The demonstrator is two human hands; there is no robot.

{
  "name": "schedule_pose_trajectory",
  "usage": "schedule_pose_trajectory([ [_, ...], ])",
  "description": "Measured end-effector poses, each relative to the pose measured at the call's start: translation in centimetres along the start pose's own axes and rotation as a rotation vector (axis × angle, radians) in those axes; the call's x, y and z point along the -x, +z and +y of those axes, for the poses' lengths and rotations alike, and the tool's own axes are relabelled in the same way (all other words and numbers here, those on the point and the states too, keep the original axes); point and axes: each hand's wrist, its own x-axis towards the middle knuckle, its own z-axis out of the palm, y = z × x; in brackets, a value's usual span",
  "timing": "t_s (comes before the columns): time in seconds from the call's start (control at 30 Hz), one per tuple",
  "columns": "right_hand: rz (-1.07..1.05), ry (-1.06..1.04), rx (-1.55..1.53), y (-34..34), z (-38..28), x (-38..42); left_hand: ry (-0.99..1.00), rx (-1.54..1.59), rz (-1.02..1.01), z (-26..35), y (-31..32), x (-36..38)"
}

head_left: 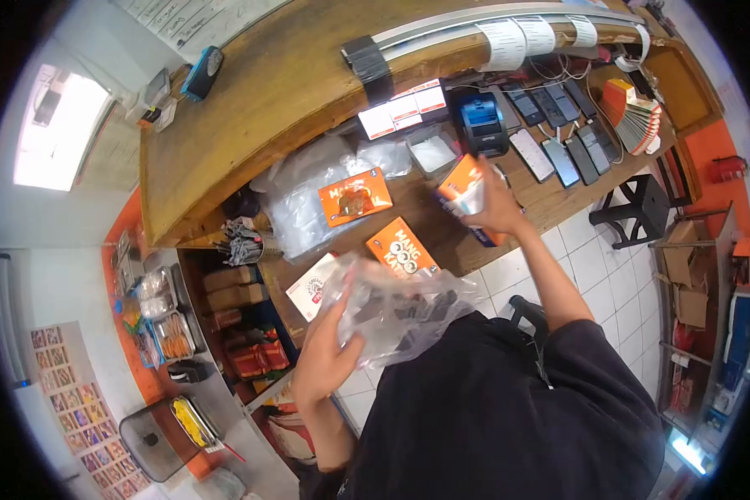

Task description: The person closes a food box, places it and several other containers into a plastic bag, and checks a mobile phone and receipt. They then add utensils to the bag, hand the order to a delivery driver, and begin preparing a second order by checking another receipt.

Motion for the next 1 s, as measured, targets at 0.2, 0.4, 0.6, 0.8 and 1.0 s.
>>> schedule_pose_trajectory([
  [0.2,0.267,-0.052,0.161,-20.5,-8.1,5.3,0.329,0.155,-0.090,5.4,4.4,-10.1],
  [0.4,0.345,-0.337,-0.151,-24.0,-14.1,9.4,0.422,0.218,-0.214,3.3,8.7,-17.4],
  [0.6,0.104,-0.305,-0.428,-5.2,-10.6,6.9,0.379,-0.021,-0.474,-8.0,8.7,-22.3],
  [0.8,-0.240,-0.094,0.022,3.8,0.4,8.4,0.196,-0.295,-0.484,-8.0,9.9,-21.3],
  [1.0,-0.176,-0.110,0.440,5.0,-3.4,4.0,0.037,-0.228,-0.385,-7.4,13.5,-21.5],
])
